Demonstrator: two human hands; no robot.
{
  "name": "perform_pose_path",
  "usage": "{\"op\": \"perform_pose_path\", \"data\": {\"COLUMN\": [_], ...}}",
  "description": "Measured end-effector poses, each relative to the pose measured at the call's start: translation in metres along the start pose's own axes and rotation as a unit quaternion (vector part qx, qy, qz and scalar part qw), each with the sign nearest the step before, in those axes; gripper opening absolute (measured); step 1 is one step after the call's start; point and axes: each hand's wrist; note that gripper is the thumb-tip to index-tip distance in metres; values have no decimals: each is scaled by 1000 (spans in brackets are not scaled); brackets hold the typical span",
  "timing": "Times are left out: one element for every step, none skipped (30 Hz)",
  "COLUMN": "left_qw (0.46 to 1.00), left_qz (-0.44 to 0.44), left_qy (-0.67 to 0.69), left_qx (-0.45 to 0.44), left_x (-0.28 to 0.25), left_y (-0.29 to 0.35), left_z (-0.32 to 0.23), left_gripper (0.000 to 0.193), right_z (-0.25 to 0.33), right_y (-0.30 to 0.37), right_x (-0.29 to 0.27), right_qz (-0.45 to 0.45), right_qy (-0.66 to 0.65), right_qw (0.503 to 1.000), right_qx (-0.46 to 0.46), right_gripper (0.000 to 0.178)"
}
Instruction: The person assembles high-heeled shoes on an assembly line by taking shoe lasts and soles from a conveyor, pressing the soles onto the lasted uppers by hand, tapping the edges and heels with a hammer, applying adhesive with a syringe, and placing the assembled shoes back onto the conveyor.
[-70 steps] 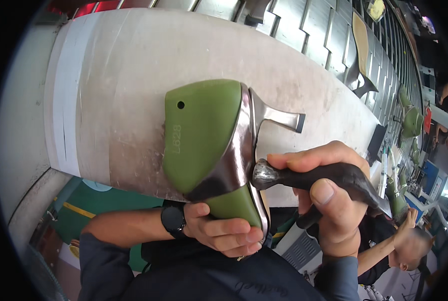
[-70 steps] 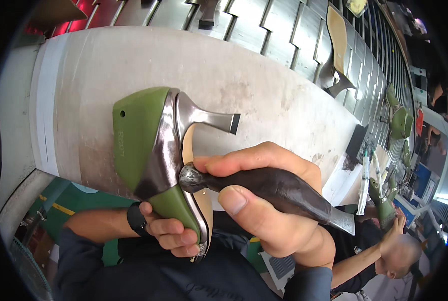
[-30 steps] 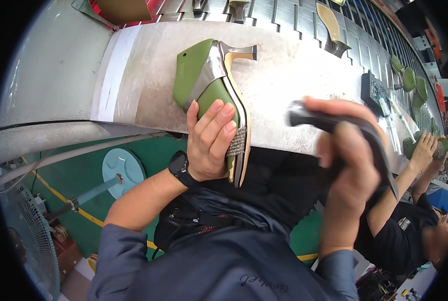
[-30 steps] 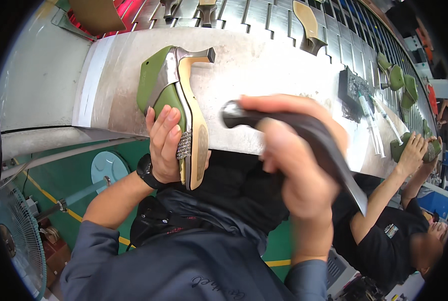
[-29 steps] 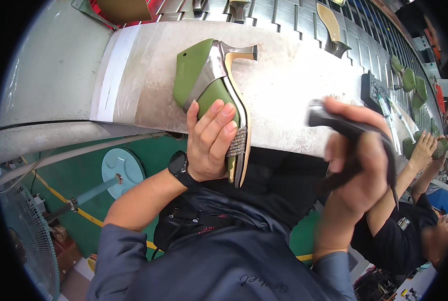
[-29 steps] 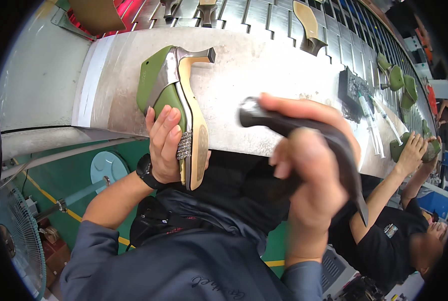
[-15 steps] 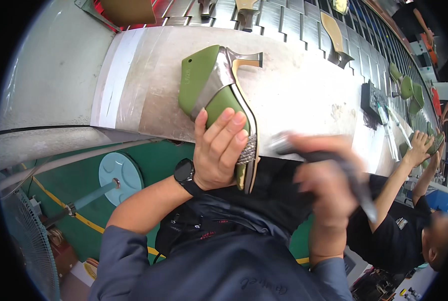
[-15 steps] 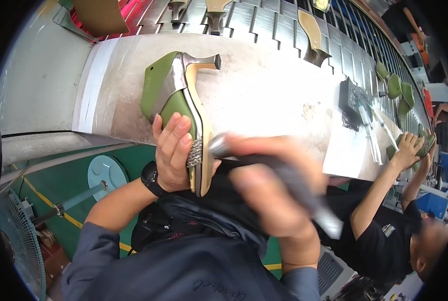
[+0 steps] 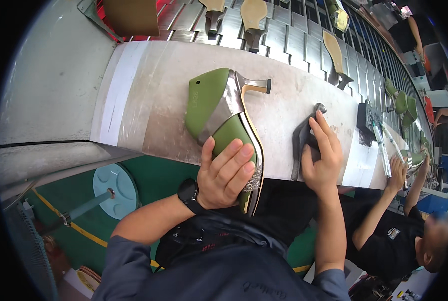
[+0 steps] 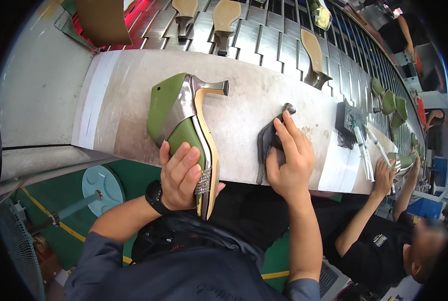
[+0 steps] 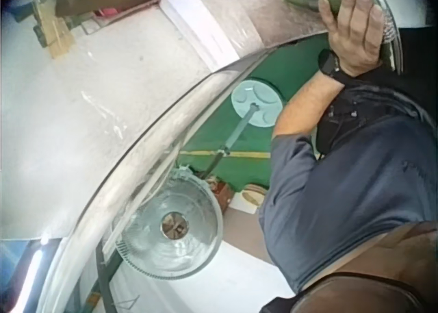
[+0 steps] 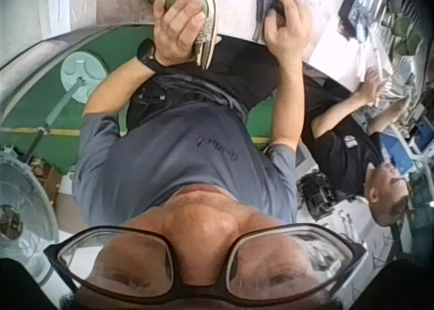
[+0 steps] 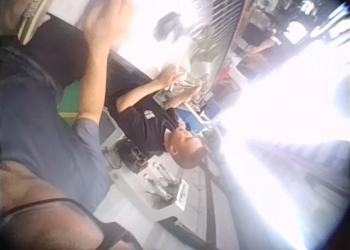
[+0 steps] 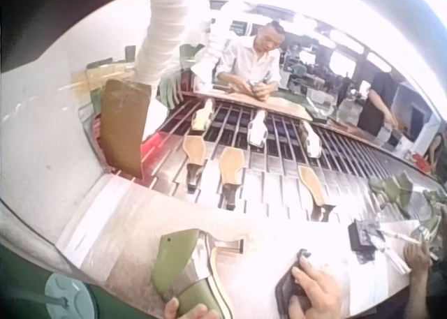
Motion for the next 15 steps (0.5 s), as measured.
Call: {"op": "perform_pose_path", "data": {"left_qw": [1000,1000,1000,1000,1000,1000,1000,1000,999,996,996,996,996,996,996], "left_qz": [4,3,3,4,3,2,2,1,-17,-35,-37,-33,-30,-30,-32], "left_qy": [5,5,4,3,3,5,7,8,27,46,46,46,46,46,45], "left_qx": [-10,-11,-12,-12,-13,-15,-17,-19,-44,-70,-72,-71,-70,-72,-71], "left_x": [0,0,0,0,0,0,0,0,2,3,2,1,1,1,1], "left_y": [1,2,3,4,5,4,4,3,1,0,0,0,0,1,1], "left_z": [-1,-1,-1,-1,0,0,0,-2,-5,-7,-7,-7,-6,-6,-6], "left_gripper": [73,73,73,73,73,73,73,73,52,36,36,36,36,36,36], "right_z": [0,1,1,1,1,1,2,2,2,3,4,5,6,7,7], "right_y": [-1,-2,-2,-2,-2,-3,-3,-3,-4,-4,-5,-6,-6,-7,-7], "right_x": [1,2,3,3,4,4,5,5,5,5,5,5,5,6,6], "right_qz": [-1,-1,-2,-4,-4,-2,-1,1,1,1,3,4,5,8,8], "right_qy": [-4,-2,-6,-9,-8,-8,-9,-8,-4,-1,-1,-1,-2,-3,1], "right_qw": [1000,1000,1000,1000,1000,1000,1000,1000,1000,1000,1000,1000,1000,1000,1000], "right_qx": [6,5,6,8,7,8,10,9,9,9,7,11,14,12,11], "right_gripper": [59,59,59,59,59,59,58,58,58,58,58,58,58,58,57]}}
Point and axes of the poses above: each hand's wrist, its own y-axis away from the middle knuckle, its own x-axis out of the palm, z = x × y, and after that the axes turned 4 degrees about -y, right-handed
